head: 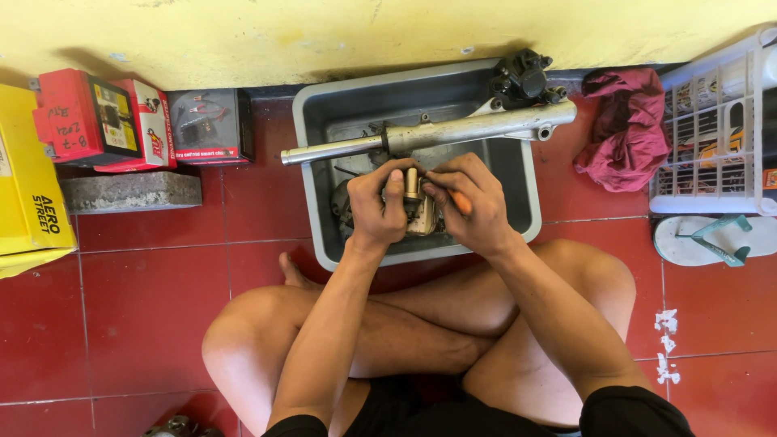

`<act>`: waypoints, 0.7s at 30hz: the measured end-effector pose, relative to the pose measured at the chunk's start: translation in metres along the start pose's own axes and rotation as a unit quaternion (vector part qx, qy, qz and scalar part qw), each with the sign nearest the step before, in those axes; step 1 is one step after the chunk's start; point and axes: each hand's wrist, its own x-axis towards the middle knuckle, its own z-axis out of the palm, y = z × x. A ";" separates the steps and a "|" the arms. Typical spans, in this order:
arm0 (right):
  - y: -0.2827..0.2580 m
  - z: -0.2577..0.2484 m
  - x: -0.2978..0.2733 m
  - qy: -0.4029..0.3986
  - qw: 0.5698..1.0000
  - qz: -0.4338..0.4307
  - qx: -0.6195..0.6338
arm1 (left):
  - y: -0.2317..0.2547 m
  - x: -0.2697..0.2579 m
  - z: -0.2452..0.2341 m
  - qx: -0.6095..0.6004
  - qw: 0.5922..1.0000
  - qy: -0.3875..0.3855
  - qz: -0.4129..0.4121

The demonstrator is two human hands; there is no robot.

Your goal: The person sits on the floor and scrubs a mechanical part with a brush over a plastic tub. They then pick up a long metal tube and scrub it with the same brush, cleaning off dirt and grime.

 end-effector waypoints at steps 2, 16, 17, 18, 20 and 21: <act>0.006 0.000 -0.004 0.012 0.999 -0.032 -0.022 | 0.004 0.003 0.000 -0.006 1.000 -0.007 0.000; -0.017 0.008 -0.012 -0.053 0.951 0.211 0.221 | -0.018 0.009 -0.020 -0.403 0.775 0.234 -0.427; -0.032 0.008 -0.010 -0.063 0.938 0.248 0.234 | -0.012 0.005 -0.024 -0.410 0.763 0.238 -0.440; -0.048 0.008 -0.008 -0.074 0.924 0.285 0.245 | -0.006 0.000 -0.030 -0.417 0.751 0.241 -0.452; -0.059 0.010 -0.021 -0.055 0.905 0.302 0.294 | 0.025 -0.014 -0.034 -0.438 0.761 0.228 -0.422; -0.064 0.013 -0.026 -0.027 0.885 0.327 0.329 | 0.040 -0.022 -0.039 -0.460 0.769 0.200 -0.398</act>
